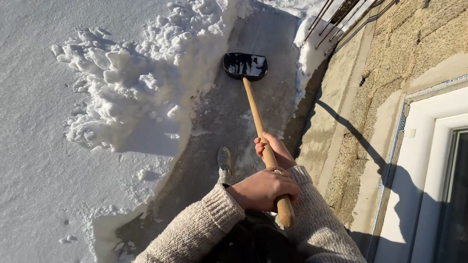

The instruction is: The person shovels snow from a concrete ledge using a shovel, pushing the snow off the edge.

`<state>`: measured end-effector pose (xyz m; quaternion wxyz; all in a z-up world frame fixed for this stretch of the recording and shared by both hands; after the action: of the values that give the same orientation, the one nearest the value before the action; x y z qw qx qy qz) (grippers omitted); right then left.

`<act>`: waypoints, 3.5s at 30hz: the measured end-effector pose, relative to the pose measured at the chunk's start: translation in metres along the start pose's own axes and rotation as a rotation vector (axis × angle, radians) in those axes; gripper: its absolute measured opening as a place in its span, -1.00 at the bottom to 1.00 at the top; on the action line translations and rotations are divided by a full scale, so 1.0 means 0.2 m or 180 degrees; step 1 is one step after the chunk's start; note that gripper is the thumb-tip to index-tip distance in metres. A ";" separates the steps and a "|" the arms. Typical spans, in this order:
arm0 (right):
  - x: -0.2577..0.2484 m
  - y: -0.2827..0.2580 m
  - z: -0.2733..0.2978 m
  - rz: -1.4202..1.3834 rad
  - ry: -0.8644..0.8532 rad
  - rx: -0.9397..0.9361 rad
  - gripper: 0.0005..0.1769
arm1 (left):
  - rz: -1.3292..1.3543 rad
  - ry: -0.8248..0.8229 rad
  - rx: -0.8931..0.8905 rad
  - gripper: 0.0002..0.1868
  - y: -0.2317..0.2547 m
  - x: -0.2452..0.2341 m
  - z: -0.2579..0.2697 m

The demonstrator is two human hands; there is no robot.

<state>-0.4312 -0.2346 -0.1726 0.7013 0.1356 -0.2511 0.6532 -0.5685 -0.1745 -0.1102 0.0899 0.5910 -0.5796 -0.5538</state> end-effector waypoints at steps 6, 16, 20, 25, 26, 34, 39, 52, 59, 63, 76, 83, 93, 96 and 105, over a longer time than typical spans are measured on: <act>-0.03 0.24 0.04 0.0212 -0.0105 0.0029 -0.59 | -0.0166 0.0356 -0.0214 -0.74 0.19 0.05 0.22; 0.02 0.63 0.05 0.0786 0.0032 0.0176 -0.63 | -0.0547 0.0549 -0.0677 -0.66 0.39 0.01 0.62; -0.06 0.89 0.05 0.1154 0.0422 -0.0099 -0.64 | -0.0758 0.0516 -0.0881 -0.51 0.47 0.01 0.86; -0.02 1.23 0.14 0.1349 0.0564 -0.0524 -0.62 | -0.0613 0.0804 -0.1174 -0.60 0.57 0.00 1.23; 0.02 1.29 0.18 0.1385 0.0668 -0.0527 -0.65 | -0.0448 0.0894 -0.1271 -0.60 0.57 0.02 1.30; 0.05 1.68 0.31 0.1354 0.0930 -0.0483 -0.75 | 0.0073 0.1179 -0.1674 -0.73 0.56 0.20 1.53; -0.20 1.79 0.19 0.1377 0.1143 -0.0297 -0.80 | 0.0616 0.1000 -0.1992 -0.79 0.57 0.29 1.60; -0.51 1.95 -0.06 0.1010 0.1323 0.0178 -0.62 | 0.1127 0.0683 -0.3109 -0.79 0.37 0.68 1.81; -0.56 1.95 -0.20 0.2792 0.1512 0.0176 -0.56 | 0.2535 0.1051 -0.3713 -0.33 0.26 0.87 1.80; -0.82 1.99 -0.49 0.2442 0.1478 0.0370 -0.49 | 0.3183 0.1256 -0.3836 -0.18 0.16 0.99 1.84; -0.65 1.67 -0.58 0.1984 0.1605 -0.0403 -0.62 | 0.3139 0.0870 -0.3205 -0.64 0.33 0.88 1.83; -0.54 1.78 -0.06 0.2157 0.1763 -0.0482 -0.59 | 0.2661 0.1706 -0.3957 -0.65 0.12 0.96 2.01; -0.96 2.33 0.33 0.2195 0.1982 -0.0048 -0.32 | 0.3186 0.1633 -0.4048 -0.63 0.11 1.33 2.01; -0.59 2.37 0.48 0.2023 0.1628 0.0114 -0.46 | 0.3500 0.1811 -0.4000 -0.53 0.09 1.42 2.00; -1.00 2.77 0.39 0.2283 0.1312 -0.0015 -0.42 | 0.4004 0.2423 -0.4057 -0.28 0.51 1.37 1.97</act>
<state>-0.9952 -0.3838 -0.2896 0.4652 -0.0957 -0.1383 0.8691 -1.0063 -0.2094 -0.3300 0.8539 0.1534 -0.3131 -0.3865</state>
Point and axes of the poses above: each hand's wrist, its own z-axis away from the middle knuckle, its own x-axis out of the palm, y = z × x, the point moved 1 cm from there along -z, towards the middle knuckle, and after that the axes turned 9 degrees about x, right-handed, at the moved point
